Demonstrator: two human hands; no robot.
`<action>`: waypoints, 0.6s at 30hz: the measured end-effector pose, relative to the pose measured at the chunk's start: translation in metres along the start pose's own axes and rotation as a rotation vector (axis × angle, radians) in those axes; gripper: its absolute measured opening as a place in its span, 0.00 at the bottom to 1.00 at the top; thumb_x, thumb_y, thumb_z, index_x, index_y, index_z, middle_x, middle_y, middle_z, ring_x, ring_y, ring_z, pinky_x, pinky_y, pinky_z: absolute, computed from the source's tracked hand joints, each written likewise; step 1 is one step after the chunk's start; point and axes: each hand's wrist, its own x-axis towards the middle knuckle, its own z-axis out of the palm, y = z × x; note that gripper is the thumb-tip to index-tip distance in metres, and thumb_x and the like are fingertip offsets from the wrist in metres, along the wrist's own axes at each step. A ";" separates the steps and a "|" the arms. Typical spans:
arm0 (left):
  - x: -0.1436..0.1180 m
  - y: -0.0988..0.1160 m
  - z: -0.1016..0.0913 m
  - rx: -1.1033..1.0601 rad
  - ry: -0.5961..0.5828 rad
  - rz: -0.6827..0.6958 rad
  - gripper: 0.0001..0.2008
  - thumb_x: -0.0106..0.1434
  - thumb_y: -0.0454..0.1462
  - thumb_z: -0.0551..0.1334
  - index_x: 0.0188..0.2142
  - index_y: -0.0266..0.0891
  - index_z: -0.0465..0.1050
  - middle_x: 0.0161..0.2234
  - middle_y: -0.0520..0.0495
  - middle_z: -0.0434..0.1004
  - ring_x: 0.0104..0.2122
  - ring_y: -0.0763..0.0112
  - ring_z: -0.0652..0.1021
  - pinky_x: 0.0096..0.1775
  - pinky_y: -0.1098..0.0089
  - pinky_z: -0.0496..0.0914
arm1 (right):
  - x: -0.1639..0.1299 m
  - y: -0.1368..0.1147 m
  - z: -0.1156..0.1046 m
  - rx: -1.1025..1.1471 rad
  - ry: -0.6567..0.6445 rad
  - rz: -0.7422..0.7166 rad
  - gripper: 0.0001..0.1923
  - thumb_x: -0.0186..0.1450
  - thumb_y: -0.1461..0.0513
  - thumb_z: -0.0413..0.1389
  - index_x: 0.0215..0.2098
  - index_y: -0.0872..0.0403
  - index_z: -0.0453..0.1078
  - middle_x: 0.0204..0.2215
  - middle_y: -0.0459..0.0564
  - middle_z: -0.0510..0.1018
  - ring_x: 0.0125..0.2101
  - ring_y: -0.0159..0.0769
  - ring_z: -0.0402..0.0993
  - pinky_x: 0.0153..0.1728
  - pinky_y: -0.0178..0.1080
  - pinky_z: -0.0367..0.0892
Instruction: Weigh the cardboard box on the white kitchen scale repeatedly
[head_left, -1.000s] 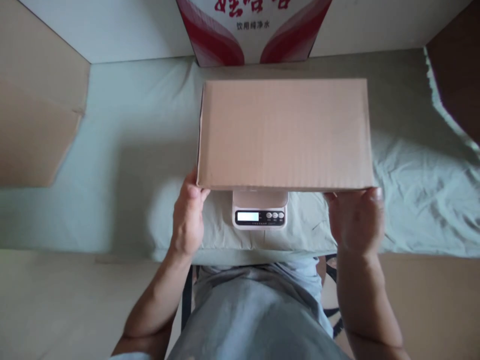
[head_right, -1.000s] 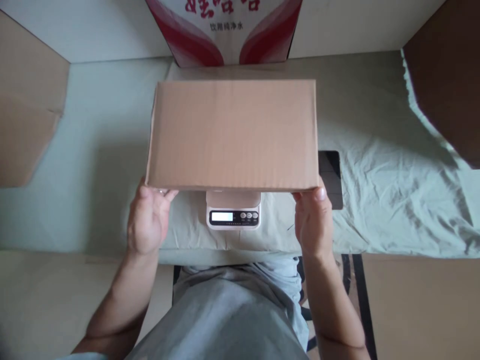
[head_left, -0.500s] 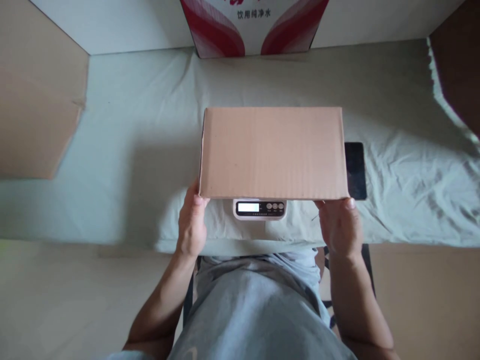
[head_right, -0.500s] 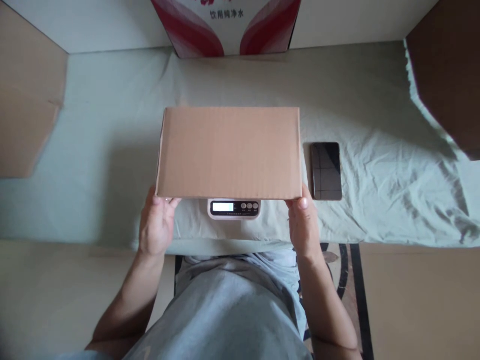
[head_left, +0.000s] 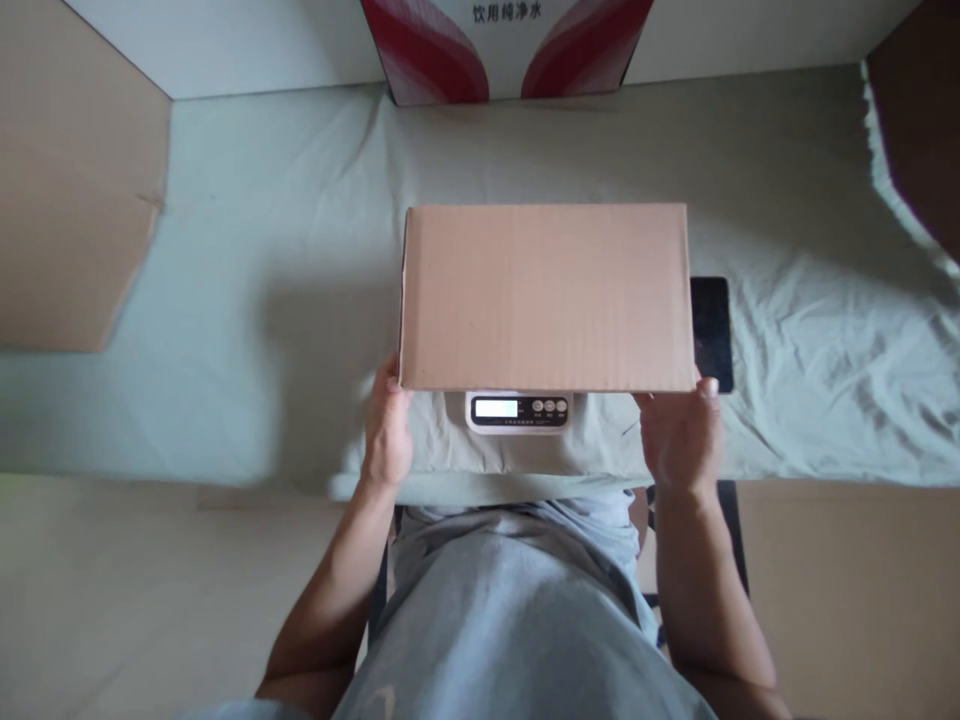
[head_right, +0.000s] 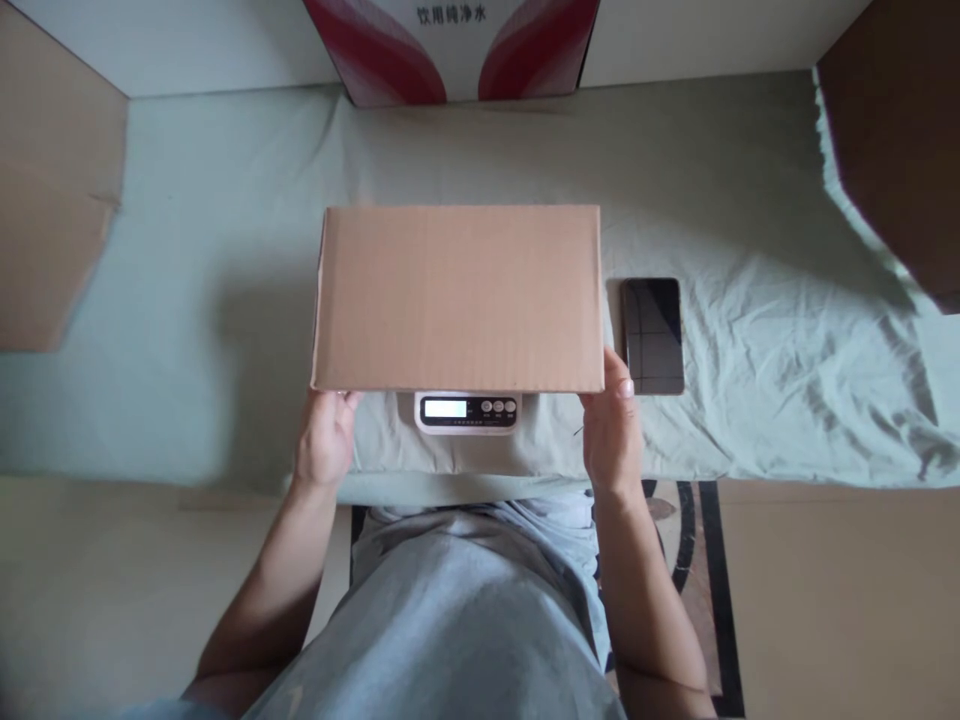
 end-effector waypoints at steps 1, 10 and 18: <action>0.001 -0.005 -0.001 -0.022 -0.007 -0.010 0.20 0.68 0.47 0.50 0.54 0.45 0.68 0.54 0.44 0.72 0.55 0.62 0.72 0.57 0.60 0.66 | 0.001 0.004 -0.002 -0.006 0.000 0.009 0.23 0.66 0.46 0.41 0.49 0.44 0.70 0.50 0.49 0.76 0.57 0.44 0.66 0.55 0.54 0.66; 0.002 -0.009 -0.004 -0.021 0.000 -0.019 0.20 0.68 0.49 0.50 0.53 0.47 0.69 0.52 0.45 0.74 0.53 0.63 0.74 0.56 0.59 0.68 | 0.002 0.018 -0.008 -0.007 0.023 0.010 0.20 0.65 0.51 0.44 0.48 0.45 0.71 0.46 0.49 0.78 0.56 0.42 0.68 0.55 0.53 0.66; -0.011 0.013 0.010 -0.018 -0.052 0.100 0.20 0.66 0.52 0.51 0.50 0.49 0.72 0.54 0.46 0.72 0.57 0.61 0.70 0.59 0.57 0.64 | -0.007 -0.001 0.007 -0.010 0.021 -0.105 0.23 0.62 0.43 0.45 0.43 0.44 0.73 0.45 0.47 0.78 0.52 0.45 0.71 0.56 0.54 0.63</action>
